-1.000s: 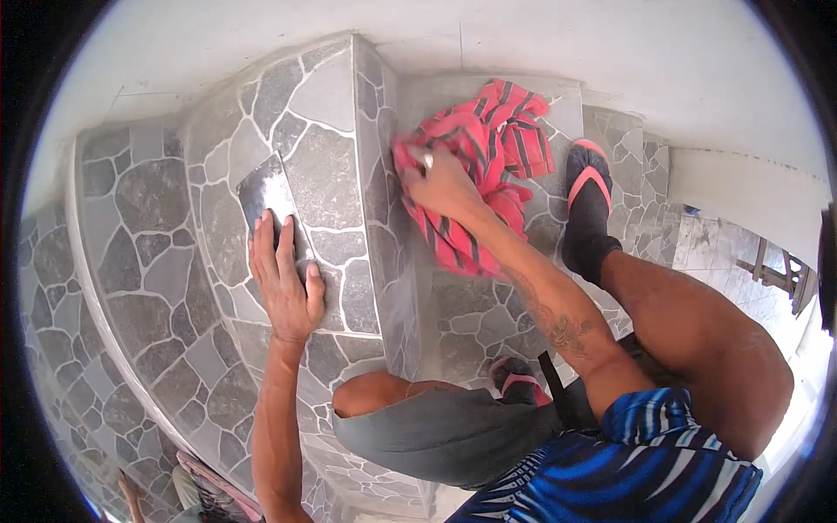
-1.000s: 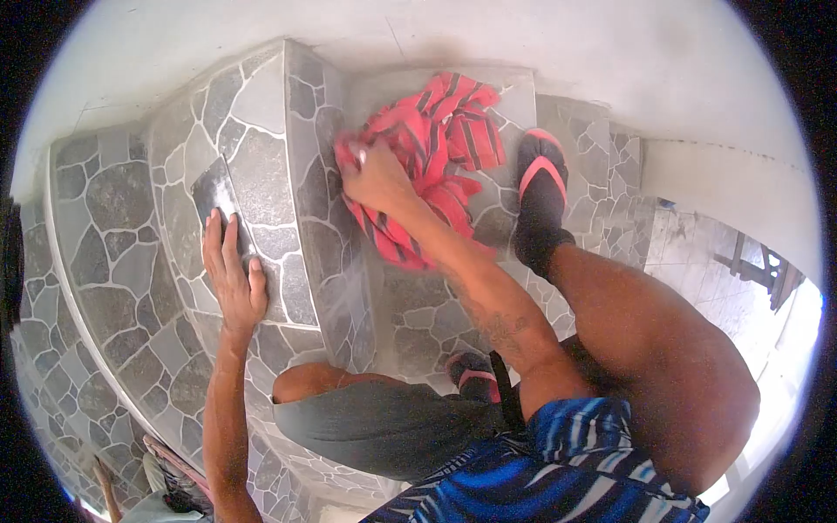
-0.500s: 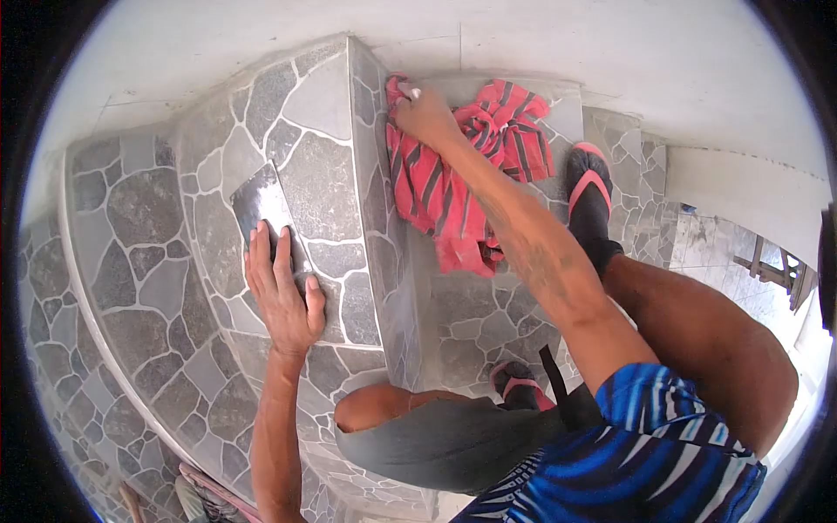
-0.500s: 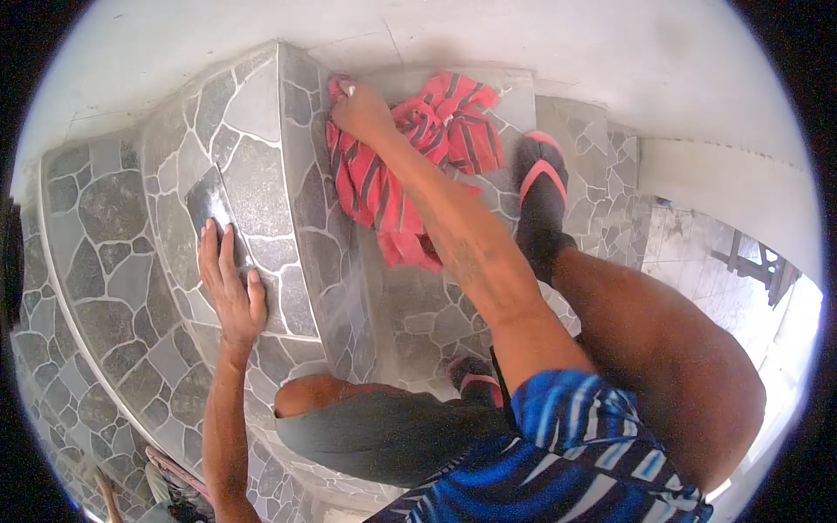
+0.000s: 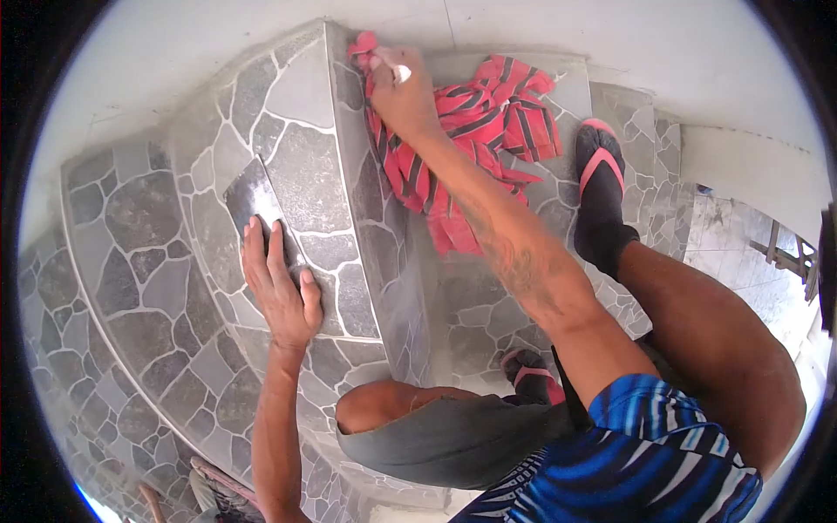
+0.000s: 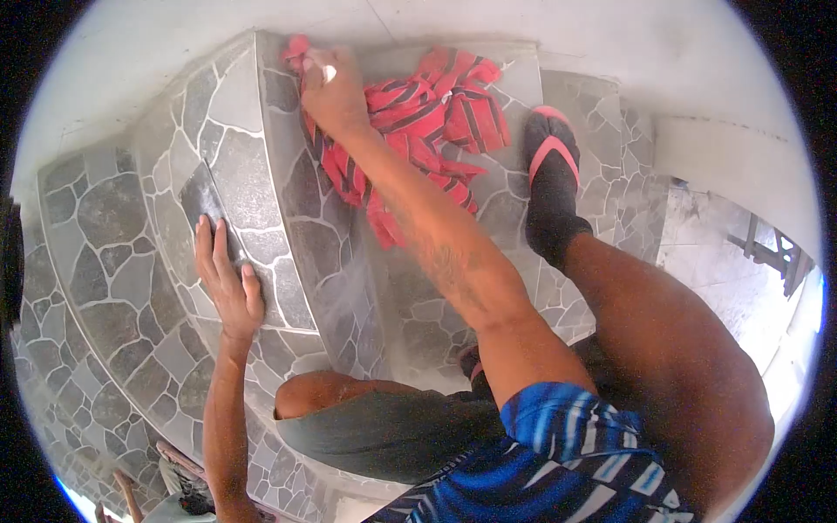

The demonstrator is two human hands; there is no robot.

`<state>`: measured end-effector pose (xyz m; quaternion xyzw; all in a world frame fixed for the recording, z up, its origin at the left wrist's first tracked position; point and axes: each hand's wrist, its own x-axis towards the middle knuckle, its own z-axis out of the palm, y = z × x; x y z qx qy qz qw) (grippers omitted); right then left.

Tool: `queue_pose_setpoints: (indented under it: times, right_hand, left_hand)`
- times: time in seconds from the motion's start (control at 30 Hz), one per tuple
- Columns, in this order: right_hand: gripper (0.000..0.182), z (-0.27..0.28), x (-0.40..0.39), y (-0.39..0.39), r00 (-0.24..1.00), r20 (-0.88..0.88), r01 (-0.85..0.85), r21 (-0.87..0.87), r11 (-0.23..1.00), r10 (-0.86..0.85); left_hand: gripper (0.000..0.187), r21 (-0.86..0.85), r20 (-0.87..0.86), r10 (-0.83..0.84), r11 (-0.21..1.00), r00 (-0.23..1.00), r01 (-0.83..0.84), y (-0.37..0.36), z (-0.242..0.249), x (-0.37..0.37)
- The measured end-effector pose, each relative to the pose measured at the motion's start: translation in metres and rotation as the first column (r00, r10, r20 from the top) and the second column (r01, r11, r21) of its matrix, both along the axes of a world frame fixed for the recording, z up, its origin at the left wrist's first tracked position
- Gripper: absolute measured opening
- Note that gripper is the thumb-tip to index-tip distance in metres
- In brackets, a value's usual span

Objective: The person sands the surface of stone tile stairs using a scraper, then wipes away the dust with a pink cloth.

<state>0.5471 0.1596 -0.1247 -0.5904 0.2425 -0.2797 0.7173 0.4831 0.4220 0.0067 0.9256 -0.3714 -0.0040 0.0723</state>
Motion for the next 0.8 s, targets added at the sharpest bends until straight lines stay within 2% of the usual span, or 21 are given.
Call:
queue_pose_setpoints:
  times: [0.03,0.13,0.17,0.27,0.3,0.4,0.43,0.53,0.57,0.67,0.77,0.8]
  right_hand:
    - [0.023,0.000,0.002,0.013,0.994,-0.078,0.069,-0.066,0.995,-0.074]
    - [0.024,0.041,-0.027,0.026,0.975,0.222,0.095,-0.397,0.913,-0.005]
    - [0.024,0.035,-0.026,0.023,0.978,0.208,0.076,-0.379,0.922,0.005]
    - [0.025,0.006,0.014,0.001,0.993,-0.118,0.032,0.008,0.999,-0.031]
    - [0.026,0.001,0.010,0.004,0.994,-0.097,0.045,-0.129,0.991,-0.058]
    - [0.025,0.025,-0.020,0.017,0.986,0.165,0.086,-0.462,0.883,-0.009]
    - [0.025,0.026,-0.021,0.015,0.985,0.170,0.062,-0.447,0.892,0.016]
    - [0.026,0.028,0.008,-0.005,0.997,0.045,0.083,-0.470,0.879,-0.070]
    - [0.027,0.028,0.007,-0.009,0.999,0.049,0.040,-0.454,0.890,-0.020]
    - [0.024,0.032,-0.012,-0.001,0.989,0.150,0.074,-0.597,0.799,0.021]
    - [0.024,0.026,-0.002,0.001,0.980,0.196,0.098,-0.574,0.813,0.020]
    - [0.025,0.026,0.003,-0.002,0.987,0.162,0.089,-0.569,0.817,0.005]
  left_hand:
    - [0.057,-0.010,0.005,-0.007,1.000,1.000,0.007,0.000,0.001,0.001]
    - [0.057,-0.030,0.001,-0.009,1.000,1.000,0.009,0.000,-0.001,-0.002]
    - [0.057,-0.027,0.006,-0.004,1.000,1.000,0.004,-0.001,-0.003,-0.001]
    - [0.057,0.006,0.012,0.000,1.000,1.000,0.000,0.001,0.000,-0.001]
    - [0.057,0.011,0.014,-0.001,1.000,1.000,0.001,0.000,0.000,-0.001]
    - [0.057,0.009,0.017,-0.005,1.000,1.000,0.004,0.001,-0.001,0.000]
    - [0.057,0.006,0.017,0.000,1.000,1.000,0.000,0.000,-0.002,-0.001]
    - [0.057,0.012,0.015,0.002,1.000,1.000,-0.002,0.002,-0.001,0.000]
    - [0.057,0.012,0.015,0.002,1.000,1.000,-0.002,0.001,-0.001,0.000]
    - [0.057,0.003,0.018,-0.007,1.000,1.000,0.007,0.000,-0.001,0.000]
    - [0.057,0.009,0.005,-0.007,1.000,1.000,0.007,0.002,-0.001,-0.002]
    - [0.057,0.008,0.010,-0.004,1.000,1.000,0.004,0.001,-0.002,0.000]
